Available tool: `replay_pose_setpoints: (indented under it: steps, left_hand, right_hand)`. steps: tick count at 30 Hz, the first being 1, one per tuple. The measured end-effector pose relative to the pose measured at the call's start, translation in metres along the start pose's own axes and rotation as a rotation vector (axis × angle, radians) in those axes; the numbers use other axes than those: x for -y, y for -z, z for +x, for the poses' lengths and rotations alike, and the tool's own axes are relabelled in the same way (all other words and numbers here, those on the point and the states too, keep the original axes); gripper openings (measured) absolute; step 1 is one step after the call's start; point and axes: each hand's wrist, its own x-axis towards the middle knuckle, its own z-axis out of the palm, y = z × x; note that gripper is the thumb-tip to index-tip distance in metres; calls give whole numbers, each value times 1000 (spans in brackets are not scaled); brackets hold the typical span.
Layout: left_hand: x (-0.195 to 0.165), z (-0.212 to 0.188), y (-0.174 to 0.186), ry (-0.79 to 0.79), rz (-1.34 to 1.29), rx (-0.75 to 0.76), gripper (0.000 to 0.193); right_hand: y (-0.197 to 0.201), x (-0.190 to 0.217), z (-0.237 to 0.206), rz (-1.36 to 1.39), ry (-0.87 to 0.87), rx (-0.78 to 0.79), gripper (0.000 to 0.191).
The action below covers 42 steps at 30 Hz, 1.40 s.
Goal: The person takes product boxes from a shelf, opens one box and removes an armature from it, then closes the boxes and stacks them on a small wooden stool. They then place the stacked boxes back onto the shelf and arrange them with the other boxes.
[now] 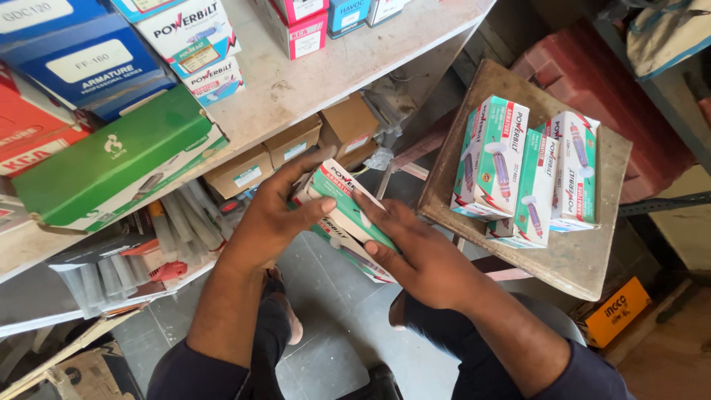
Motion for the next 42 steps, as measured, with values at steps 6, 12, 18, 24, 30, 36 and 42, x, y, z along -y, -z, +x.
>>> replay_pose_setpoints:
  steps: [6, 12, 18, 24, 30, 36, 42]
  left_hand:
    - [-6, -8, -2, 39, -133, 30, 74]
    - [-5, -8, -7, -15, -215, -91, 72]
    - [-20, -4, -33, -167, -135, -102, 69]
    - [-77, -45, -10, -687, 1044, -567, 50]
    - [-105, -65, 39, -491, 1645, -839, 62]
    - [-107, -81, 44, -376, 1667, -876, 63]
    - [-123, -92, 50, -246, 1574, -820, 54]
  right_hand:
    - [7, 13, -9, -112, -20, -2, 68]
    - [8, 26, -7, -380, 331, -229, 84]
    - [13, 29, -24, -500, 207, -338, 72]
    - [75, 27, -64, -1001, -446, -416, 17]
    - [113, -38, -81, -1005, -596, -601, 73]
    - [102, -44, -75, -1122, -424, -647, 73]
    - [1, 9, -33, -413, 275, -630, 78]
